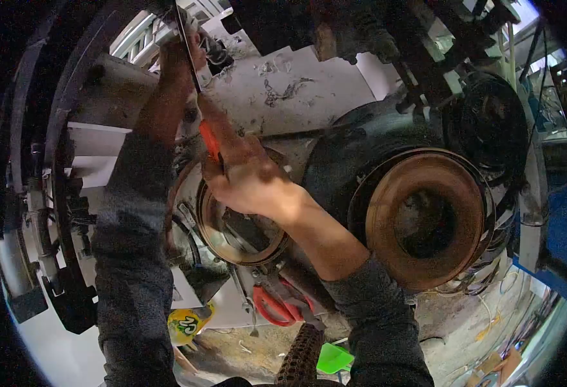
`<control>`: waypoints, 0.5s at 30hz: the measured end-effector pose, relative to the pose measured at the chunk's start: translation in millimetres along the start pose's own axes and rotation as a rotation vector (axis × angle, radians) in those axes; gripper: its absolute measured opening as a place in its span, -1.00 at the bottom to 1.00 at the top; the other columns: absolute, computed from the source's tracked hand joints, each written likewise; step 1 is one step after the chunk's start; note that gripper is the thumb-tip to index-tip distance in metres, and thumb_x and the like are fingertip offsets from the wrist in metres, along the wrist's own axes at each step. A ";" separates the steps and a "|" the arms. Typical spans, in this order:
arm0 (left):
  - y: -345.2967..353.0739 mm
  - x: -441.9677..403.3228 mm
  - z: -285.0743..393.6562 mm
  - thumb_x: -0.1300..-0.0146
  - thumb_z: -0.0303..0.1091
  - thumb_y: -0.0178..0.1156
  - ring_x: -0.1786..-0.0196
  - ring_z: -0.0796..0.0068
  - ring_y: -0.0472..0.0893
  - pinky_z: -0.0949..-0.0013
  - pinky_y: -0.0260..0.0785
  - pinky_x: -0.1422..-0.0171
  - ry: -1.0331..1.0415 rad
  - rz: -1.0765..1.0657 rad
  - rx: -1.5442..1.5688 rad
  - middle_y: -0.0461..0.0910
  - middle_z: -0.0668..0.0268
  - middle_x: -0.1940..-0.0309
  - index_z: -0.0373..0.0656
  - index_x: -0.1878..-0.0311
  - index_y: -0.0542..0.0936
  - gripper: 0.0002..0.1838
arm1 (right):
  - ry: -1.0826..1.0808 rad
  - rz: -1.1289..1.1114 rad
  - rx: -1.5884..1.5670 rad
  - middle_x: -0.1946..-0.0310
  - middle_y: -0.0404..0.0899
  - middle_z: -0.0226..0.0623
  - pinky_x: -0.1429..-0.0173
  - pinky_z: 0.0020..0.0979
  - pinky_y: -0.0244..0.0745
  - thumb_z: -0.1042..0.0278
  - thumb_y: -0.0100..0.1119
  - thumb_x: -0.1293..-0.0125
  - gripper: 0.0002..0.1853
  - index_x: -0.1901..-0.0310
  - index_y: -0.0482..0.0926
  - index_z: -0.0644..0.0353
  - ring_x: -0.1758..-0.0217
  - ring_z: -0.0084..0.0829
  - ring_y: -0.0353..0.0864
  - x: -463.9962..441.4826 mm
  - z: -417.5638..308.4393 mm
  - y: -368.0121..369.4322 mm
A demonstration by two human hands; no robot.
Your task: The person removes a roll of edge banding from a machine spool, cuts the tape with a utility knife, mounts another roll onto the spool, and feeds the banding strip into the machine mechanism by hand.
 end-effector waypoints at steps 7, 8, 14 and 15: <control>-2.6 175.2 38.9 -0.32 -0.14 -0.01 0.37 0.39 0.53 0.31 0.41 0.27 0.079 -0.129 0.363 0.53 0.25 0.44 -0.22 0.25 0.51 -0.69 | -0.005 0.048 -0.037 0.09 0.46 -0.02 0.20 -0.29 0.44 0.43 -0.01 -0.21 -0.32 -0.38 0.02 0.10 0.30 -0.21 0.50 -0.4 -1.0 1.5; -5.4 183.1 44.7 -0.32 -0.11 0.00 0.34 0.39 0.53 0.32 0.39 0.25 -0.056 -0.102 0.452 0.53 0.26 0.41 -0.21 0.23 0.50 -0.68 | 0.141 -0.014 -0.119 0.04 0.45 0.09 0.05 -0.21 0.40 0.41 0.00 -0.19 -0.32 -0.36 0.03 0.14 0.13 0.00 0.46 3.2 10.4 3.0; 29.6 214.7 51.2 -0.33 -0.03 0.03 0.36 0.43 0.49 0.36 0.34 0.23 -0.576 -0.159 0.680 0.50 0.25 0.43 -0.19 0.18 0.49 -0.63 | 0.269 -0.044 0.070 0.06 0.47 -0.07 -0.02 -0.33 0.43 0.48 -0.11 -0.24 -0.38 -0.36 0.03 0.20 0.07 -0.22 0.52 17.4 24.1 0.6; 33.4 202.7 53.1 -0.33 -0.03 0.03 0.39 0.46 0.47 0.38 0.32 0.26 -0.548 -0.192 0.687 0.49 0.27 0.46 -0.18 0.20 0.49 -0.64 | 0.150 0.000 0.146 0.05 0.46 -0.05 -0.05 -0.34 0.41 0.48 -0.11 -0.23 -0.37 -0.35 0.02 0.25 0.04 -0.21 0.50 18.6 12.0 -1.5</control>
Point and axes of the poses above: each hand's wrist, its own x-axis away from the middle knuckle, its own y-axis out of the palm, z = x × y, the point moved 9 cm from there along -x, towards the middle knuckle
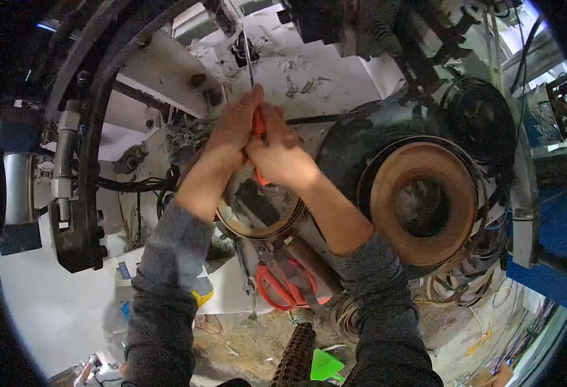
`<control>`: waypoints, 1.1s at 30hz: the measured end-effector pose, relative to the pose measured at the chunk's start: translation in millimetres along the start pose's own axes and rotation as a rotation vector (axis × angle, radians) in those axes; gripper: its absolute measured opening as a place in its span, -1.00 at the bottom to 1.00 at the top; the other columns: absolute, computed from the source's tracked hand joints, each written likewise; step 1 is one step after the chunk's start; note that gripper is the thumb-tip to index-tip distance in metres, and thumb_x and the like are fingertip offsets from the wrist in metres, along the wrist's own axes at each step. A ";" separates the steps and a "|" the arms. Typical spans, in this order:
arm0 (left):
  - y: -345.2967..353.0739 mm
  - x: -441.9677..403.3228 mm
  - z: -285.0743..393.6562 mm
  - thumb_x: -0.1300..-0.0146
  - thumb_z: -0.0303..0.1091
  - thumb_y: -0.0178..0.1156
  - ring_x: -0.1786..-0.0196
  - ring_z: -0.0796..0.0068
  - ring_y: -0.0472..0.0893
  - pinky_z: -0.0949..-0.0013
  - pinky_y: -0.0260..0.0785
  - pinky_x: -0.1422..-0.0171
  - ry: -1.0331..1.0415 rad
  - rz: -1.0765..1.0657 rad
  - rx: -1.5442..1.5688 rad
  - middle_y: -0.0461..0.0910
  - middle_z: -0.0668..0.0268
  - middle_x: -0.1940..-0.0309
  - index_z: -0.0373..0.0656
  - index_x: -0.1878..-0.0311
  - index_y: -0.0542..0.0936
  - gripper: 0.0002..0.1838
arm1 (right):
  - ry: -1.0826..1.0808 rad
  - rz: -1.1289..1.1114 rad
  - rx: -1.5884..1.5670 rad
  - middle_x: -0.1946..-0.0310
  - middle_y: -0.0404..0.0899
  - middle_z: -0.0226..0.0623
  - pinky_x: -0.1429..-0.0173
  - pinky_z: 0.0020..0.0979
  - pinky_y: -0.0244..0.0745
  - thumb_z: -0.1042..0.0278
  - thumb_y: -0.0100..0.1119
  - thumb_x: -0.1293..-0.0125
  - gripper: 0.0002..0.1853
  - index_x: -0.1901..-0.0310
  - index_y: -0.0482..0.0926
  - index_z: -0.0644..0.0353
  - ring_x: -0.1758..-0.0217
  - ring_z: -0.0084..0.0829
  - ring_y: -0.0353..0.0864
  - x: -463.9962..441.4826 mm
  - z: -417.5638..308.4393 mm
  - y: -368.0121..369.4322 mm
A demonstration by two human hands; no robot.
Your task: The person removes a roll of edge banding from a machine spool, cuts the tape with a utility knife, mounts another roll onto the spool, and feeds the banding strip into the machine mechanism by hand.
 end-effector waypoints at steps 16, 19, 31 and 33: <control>-8.7 10.5 34.5 -0.36 -0.04 -0.12 0.49 0.49 0.36 0.34 0.22 0.40 0.176 0.134 -0.354 0.45 0.26 0.55 -0.33 0.40 0.47 -0.52 | -0.020 -0.116 -0.052 -0.12 0.32 0.29 -0.17 -0.31 0.33 0.46 -0.12 -0.12 -0.28 -0.35 -0.05 0.38 -0.16 -0.10 0.42 6.7 -19.9 4.6; -19.0 0.9 0.3 -0.40 0.01 -0.21 0.50 0.44 0.39 0.29 0.25 0.36 0.010 0.215 -0.412 0.44 0.27 0.55 -0.22 0.36 0.49 -0.51 | -0.294 -0.058 0.400 -0.02 0.37 0.31 -0.09 -0.31 0.39 0.46 -0.12 -0.11 -0.29 -0.34 -0.04 0.39 -0.03 -0.15 0.50 19.1 -15.4 14.0; -11.0 31.5 47.0 -0.38 0.03 -0.13 0.57 0.49 0.34 0.35 0.21 0.43 0.352 0.182 -0.427 0.41 0.32 0.67 -0.31 0.52 0.46 -0.43 | -0.078 -0.058 -0.023 0.28 0.49 0.24 0.09 -0.20 0.44 0.37 -0.05 -0.13 -0.29 -0.28 -0.03 0.50 0.24 0.03 0.55 15.4 -17.8 14.5; -14.1 17.3 38.6 -0.39 0.04 -0.16 0.58 0.47 0.35 0.32 0.21 0.44 0.323 0.217 -0.473 0.42 0.32 0.66 -0.32 0.50 0.48 -0.42 | 0.009 -0.115 -0.093 0.21 0.47 0.26 0.07 -0.22 0.44 0.36 -0.03 -0.13 -0.27 -0.29 -0.05 0.48 0.21 0.01 0.55 11.5 -10.6 13.2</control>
Point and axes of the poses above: each hand's wrist, its own x-axis away from the middle knuckle, its own y-axis out of the palm, z = x × y, the point moved 9 cm from there along -x, towards the middle knuckle
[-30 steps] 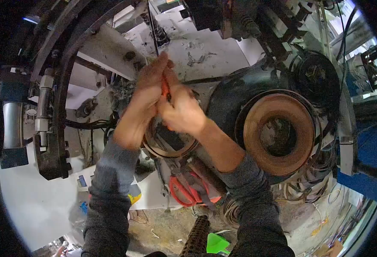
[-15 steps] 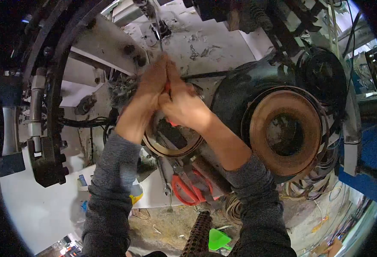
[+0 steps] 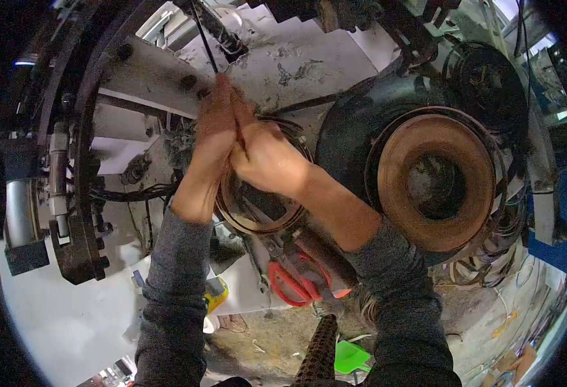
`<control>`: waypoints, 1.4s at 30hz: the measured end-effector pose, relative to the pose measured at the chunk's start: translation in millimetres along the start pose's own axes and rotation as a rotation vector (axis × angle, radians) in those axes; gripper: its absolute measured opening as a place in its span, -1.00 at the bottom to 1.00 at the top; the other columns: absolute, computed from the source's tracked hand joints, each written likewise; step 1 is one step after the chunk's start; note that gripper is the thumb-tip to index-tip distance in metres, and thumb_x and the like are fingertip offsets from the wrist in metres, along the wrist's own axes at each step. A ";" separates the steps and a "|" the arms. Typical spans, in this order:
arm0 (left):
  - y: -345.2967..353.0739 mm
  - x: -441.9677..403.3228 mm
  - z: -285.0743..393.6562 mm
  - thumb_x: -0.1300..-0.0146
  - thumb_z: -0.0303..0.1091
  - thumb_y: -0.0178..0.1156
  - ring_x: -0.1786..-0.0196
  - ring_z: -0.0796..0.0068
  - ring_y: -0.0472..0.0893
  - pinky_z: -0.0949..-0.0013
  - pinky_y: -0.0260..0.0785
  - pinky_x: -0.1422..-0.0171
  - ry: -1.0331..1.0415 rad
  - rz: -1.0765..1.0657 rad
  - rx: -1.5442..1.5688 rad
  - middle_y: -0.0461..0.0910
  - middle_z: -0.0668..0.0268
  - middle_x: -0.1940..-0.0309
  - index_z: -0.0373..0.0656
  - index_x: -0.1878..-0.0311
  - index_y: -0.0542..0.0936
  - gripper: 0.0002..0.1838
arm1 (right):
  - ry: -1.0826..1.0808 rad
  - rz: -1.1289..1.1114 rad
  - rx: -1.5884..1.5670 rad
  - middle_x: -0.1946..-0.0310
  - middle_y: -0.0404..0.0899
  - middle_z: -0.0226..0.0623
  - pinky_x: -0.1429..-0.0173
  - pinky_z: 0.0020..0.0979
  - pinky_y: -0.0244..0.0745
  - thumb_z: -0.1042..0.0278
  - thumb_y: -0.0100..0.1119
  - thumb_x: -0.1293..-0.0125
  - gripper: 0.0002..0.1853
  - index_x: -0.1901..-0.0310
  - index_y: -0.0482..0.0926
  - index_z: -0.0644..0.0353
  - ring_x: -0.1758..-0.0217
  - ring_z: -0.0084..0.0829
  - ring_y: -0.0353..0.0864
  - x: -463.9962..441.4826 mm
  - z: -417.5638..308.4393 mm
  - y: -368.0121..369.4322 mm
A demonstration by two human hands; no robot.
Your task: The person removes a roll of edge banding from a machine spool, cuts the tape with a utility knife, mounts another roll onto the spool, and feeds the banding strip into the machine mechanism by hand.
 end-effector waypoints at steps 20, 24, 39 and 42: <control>18.5 -21.6 -55.3 -0.35 0.13 -0.21 0.25 0.06 0.52 0.11 0.28 0.06 -0.131 -0.146 -0.297 0.54 0.01 0.35 -0.36 0.27 0.52 -0.37 | 0.131 0.053 0.052 0.21 0.50 0.22 0.04 -0.15 0.43 0.34 -0.03 -0.14 -0.31 -0.33 0.04 0.20 0.15 0.11 0.54 2.1 30.6 -0.4; 19.9 -13.1 -57.0 -0.37 0.10 -0.19 0.43 0.25 0.50 0.17 0.32 0.24 -0.250 -0.193 -0.143 0.52 0.16 0.51 -0.34 0.38 0.50 -0.40 | -0.119 0.140 0.222 0.33 0.53 0.17 0.14 -0.15 0.46 0.36 -0.03 -0.12 -0.29 -0.34 0.02 0.21 0.27 0.10 0.56 4.1 12.9 -8.4; 14.4 2.7 -31.0 -0.37 0.04 -0.15 0.55 0.42 0.41 0.24 0.27 0.38 -0.247 -0.094 0.091 0.44 0.18 0.66 -0.35 0.49 0.46 -0.42 | 0.295 -0.138 0.004 0.10 0.47 0.19 -0.05 -0.28 0.39 0.37 -0.02 -0.13 -0.23 -0.38 -0.06 0.23 0.05 -0.01 0.52 7.0 22.0 2.2; 0.5 -10.2 -12.1 -0.36 0.05 -0.15 0.53 0.42 0.41 0.24 0.27 0.35 -0.070 -0.061 -0.014 0.44 0.16 0.66 -0.36 0.49 0.47 -0.41 | 0.017 -0.044 -0.109 -0.07 0.40 0.11 -0.20 -0.45 0.24 0.42 0.04 -0.12 -0.26 -0.37 0.02 0.19 -0.13 -0.18 0.42 -0.1 -3.1 1.9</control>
Point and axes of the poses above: each hand's wrist, its own x-axis away from the middle knuckle, its own y-axis out of the palm, z = x × y, the point moved 9 cm from there along -x, towards the middle knuckle
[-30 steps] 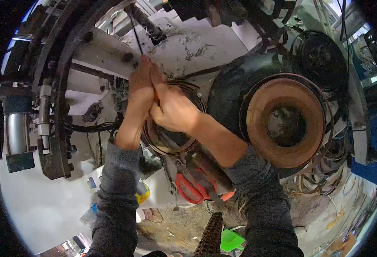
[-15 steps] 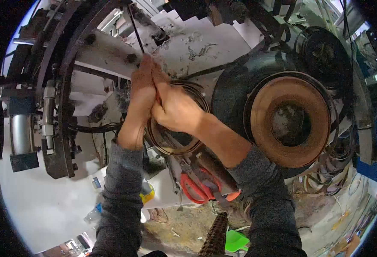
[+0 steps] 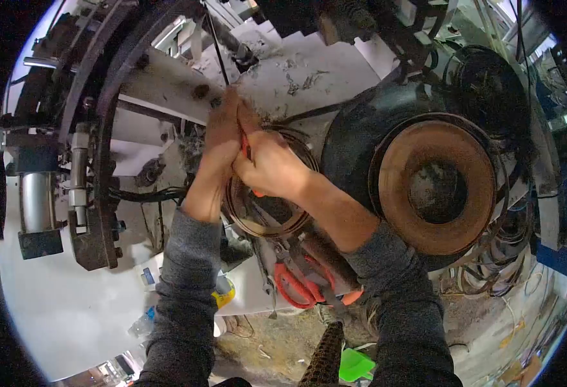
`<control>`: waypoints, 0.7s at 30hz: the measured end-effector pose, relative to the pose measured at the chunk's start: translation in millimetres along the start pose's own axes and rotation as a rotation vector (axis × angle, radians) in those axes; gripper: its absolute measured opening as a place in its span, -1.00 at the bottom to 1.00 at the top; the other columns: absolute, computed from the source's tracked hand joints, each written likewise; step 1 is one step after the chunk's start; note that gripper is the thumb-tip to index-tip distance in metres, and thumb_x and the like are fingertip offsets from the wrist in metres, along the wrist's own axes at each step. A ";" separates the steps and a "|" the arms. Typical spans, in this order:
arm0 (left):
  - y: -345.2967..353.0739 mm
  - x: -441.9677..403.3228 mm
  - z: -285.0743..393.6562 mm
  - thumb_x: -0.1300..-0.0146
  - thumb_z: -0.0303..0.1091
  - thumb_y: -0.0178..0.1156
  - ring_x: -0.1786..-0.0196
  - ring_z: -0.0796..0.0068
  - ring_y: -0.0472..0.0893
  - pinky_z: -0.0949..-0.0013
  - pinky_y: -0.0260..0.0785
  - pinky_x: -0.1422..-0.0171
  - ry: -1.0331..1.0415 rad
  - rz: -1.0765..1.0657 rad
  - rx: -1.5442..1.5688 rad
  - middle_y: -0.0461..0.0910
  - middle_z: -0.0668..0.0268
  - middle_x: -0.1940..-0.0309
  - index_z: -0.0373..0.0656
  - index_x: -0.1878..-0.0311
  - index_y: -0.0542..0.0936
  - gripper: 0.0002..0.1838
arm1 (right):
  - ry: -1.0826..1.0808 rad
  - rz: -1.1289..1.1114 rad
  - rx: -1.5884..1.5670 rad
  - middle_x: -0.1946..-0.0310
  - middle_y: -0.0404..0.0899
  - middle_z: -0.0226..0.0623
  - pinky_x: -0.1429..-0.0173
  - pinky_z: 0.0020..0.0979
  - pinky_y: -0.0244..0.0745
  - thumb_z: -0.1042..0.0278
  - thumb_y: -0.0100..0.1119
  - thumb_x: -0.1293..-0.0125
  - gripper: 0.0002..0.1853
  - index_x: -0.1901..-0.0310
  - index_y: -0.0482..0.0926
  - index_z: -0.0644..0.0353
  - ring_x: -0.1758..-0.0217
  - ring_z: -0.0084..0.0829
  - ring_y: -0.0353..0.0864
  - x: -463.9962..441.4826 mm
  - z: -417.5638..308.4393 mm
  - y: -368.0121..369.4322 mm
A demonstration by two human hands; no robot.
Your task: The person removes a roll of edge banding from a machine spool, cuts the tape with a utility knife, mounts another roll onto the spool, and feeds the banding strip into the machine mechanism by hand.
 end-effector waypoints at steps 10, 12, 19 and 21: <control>7.2 -25.7 -1.6 -0.33 0.07 -0.06 0.50 0.53 0.34 0.33 0.25 0.38 -0.045 -0.028 0.035 0.41 0.36 0.57 -0.23 0.44 0.48 -0.50 | 0.071 0.102 -0.166 -0.10 0.40 0.02 -0.23 -0.41 0.23 0.46 0.03 -0.10 -0.32 -0.32 0.12 0.28 -0.16 -0.27 0.38 -26.6 19.3 -12.4; 5.5 -23.6 16.5 -0.35 0.06 -0.09 0.49 0.50 0.33 0.30 0.25 0.35 0.042 -0.003 0.000 0.41 0.31 0.57 -0.28 0.45 0.47 -0.47 | -0.045 0.154 -0.161 -0.12 0.39 0.04 -0.24 -0.39 0.23 0.44 0.04 -0.11 -0.31 -0.32 0.11 0.28 -0.19 -0.25 0.37 -31.1 8.5 -15.3; -3.3 -8.5 46.5 -0.39 0.01 -0.15 0.47 0.44 0.33 0.29 0.25 0.31 0.142 0.026 -0.114 0.40 0.20 0.58 -0.38 0.45 0.44 -0.44 | -0.116 0.086 -0.235 -0.16 0.36 0.03 -0.28 -0.34 0.21 0.42 0.06 -0.11 -0.27 -0.35 0.07 0.18 -0.27 -0.18 0.32 -28.4 -12.0 -17.1; -2.2 -8.5 43.5 -0.39 0.00 -0.15 0.47 0.45 0.33 0.30 0.26 0.32 0.080 0.010 -0.063 0.39 0.21 0.59 -0.36 0.45 0.44 -0.45 | -0.107 0.144 -0.196 -0.07 0.40 0.14 -0.20 -0.25 0.28 0.45 0.07 -0.04 -0.26 -0.32 0.09 0.17 -0.18 0.00 0.37 -28.5 -10.0 -16.8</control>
Point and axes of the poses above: each hand's wrist, its own x-axis away from the middle knuckle, its own y-axis out of the palm, z = x × y, the point moved 9 cm from there along -x, towards the middle knuckle
